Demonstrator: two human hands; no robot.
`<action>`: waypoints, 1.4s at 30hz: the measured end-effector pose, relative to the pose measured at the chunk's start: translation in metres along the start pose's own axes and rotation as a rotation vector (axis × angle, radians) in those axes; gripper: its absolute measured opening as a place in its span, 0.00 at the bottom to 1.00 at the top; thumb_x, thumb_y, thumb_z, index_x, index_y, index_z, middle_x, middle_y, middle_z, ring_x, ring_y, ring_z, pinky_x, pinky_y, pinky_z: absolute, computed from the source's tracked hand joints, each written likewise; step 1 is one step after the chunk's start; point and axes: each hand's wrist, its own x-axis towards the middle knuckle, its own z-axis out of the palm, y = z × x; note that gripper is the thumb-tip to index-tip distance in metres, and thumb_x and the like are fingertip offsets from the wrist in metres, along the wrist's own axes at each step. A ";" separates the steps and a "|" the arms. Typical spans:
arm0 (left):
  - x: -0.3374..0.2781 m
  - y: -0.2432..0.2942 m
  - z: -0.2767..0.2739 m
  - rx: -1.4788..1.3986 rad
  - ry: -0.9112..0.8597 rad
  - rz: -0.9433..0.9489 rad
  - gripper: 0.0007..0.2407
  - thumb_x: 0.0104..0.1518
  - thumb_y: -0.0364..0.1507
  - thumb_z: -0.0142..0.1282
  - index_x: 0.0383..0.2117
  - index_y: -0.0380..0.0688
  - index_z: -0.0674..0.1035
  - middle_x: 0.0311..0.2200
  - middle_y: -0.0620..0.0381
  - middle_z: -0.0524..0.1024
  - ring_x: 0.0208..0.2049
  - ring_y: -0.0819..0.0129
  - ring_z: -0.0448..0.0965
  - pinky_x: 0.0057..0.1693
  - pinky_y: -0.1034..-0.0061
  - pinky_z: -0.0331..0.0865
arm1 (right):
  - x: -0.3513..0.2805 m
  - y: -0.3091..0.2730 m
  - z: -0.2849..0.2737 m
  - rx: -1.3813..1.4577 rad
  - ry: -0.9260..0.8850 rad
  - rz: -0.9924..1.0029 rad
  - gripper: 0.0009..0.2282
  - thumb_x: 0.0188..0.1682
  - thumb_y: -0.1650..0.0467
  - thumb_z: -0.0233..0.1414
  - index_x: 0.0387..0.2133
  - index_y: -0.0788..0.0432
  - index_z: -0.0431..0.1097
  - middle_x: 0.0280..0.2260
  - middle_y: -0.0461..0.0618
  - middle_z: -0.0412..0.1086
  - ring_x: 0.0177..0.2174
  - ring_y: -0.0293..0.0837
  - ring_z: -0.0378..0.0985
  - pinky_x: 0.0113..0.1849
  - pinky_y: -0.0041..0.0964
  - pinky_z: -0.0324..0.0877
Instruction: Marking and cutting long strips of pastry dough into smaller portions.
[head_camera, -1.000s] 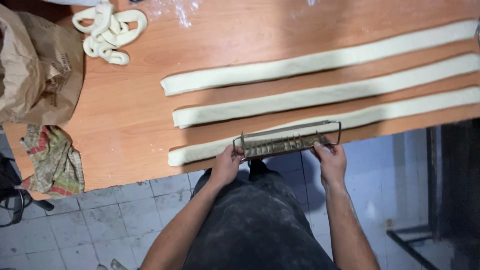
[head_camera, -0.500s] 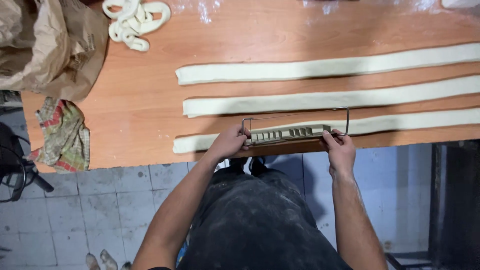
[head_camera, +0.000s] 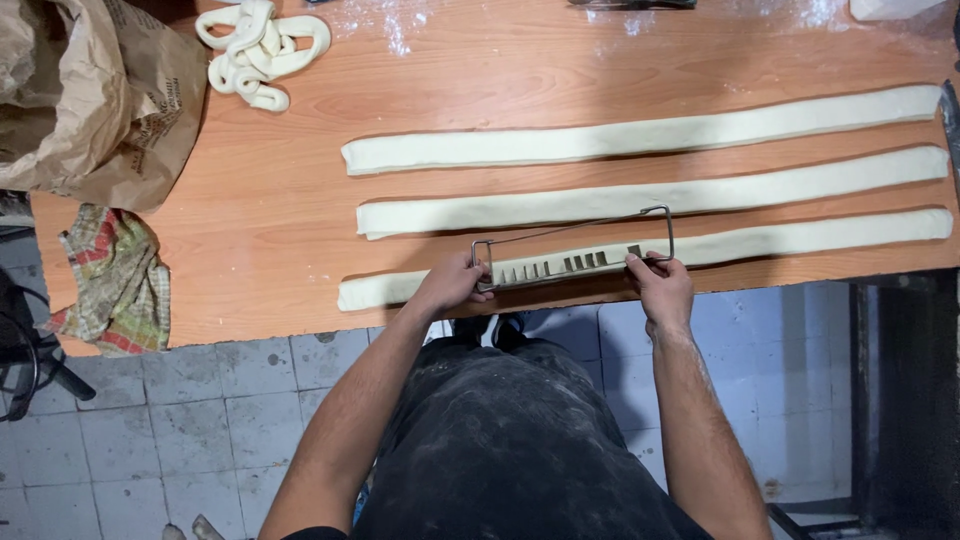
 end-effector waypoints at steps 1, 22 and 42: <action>-0.001 -0.001 0.000 -0.002 0.011 -0.007 0.13 0.68 0.31 0.43 0.46 0.30 0.75 0.42 0.42 0.80 0.36 0.65 0.86 0.40 0.78 0.82 | 0.001 0.002 0.001 0.045 -0.013 -0.002 0.21 0.46 0.69 0.62 0.51 0.66 0.67 0.44 0.55 0.73 0.43 0.42 0.79 0.42 0.35 0.80; -0.007 -0.007 0.008 -0.041 0.028 -0.017 0.13 0.68 0.29 0.41 0.46 0.32 0.76 0.42 0.45 0.81 0.36 0.67 0.86 0.40 0.78 0.81 | -0.006 0.002 0.002 -0.081 0.045 0.011 0.21 0.47 0.68 0.62 0.52 0.65 0.67 0.43 0.54 0.73 0.43 0.42 0.78 0.44 0.35 0.76; -0.013 -0.004 0.013 0.093 0.070 0.026 0.12 0.68 0.30 0.42 0.45 0.34 0.77 0.39 0.49 0.82 0.34 0.69 0.87 0.42 0.75 0.80 | 0.000 0.018 0.003 0.088 0.017 0.060 0.20 0.49 0.70 0.60 0.53 0.64 0.66 0.46 0.56 0.72 0.45 0.46 0.78 0.43 0.38 0.80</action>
